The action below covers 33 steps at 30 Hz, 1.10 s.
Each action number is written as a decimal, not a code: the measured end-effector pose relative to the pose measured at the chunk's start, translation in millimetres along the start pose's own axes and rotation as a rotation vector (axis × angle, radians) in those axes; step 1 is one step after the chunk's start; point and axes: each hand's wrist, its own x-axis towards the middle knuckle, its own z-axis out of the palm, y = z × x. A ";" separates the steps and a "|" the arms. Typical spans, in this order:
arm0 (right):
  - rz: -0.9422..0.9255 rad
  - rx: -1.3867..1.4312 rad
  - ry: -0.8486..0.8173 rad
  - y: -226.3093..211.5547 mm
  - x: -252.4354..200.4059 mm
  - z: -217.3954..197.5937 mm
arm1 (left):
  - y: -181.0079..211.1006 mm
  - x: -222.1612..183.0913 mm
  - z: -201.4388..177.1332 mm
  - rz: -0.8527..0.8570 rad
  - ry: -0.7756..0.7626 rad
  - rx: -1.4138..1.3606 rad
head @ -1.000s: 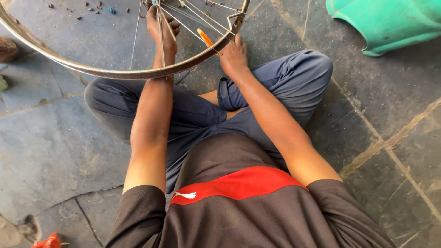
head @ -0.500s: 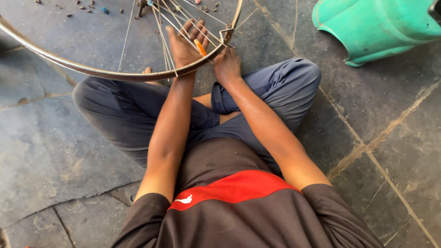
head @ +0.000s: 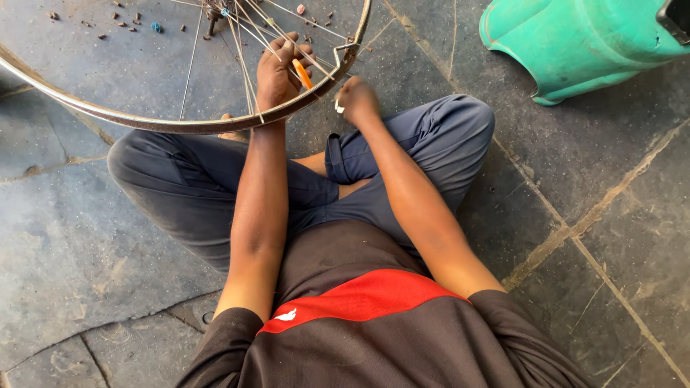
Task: The person sits on the floor and uses their hands to insert and tighten small components onto the spokes of a bicycle wheel.
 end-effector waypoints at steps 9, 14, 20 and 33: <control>0.144 1.110 0.107 13.7 12.9 -37.7 | 46.2 5.5 -26.5 0.000 -0.045 -0.222; 0.095 1.101 0.050 -5.2 6.3 -37.6 | 3.3 0.4 -32.9 -0.051 0.293 -0.520; 0.029 1.190 0.050 -20.2 -0.4 -47.9 | -75.3 16.1 -101.8 -0.165 0.380 -0.393; -0.186 0.755 -0.101 -43.0 51.0 -42.7 | -16.2 -39.1 -45.2 -0.163 0.570 -0.467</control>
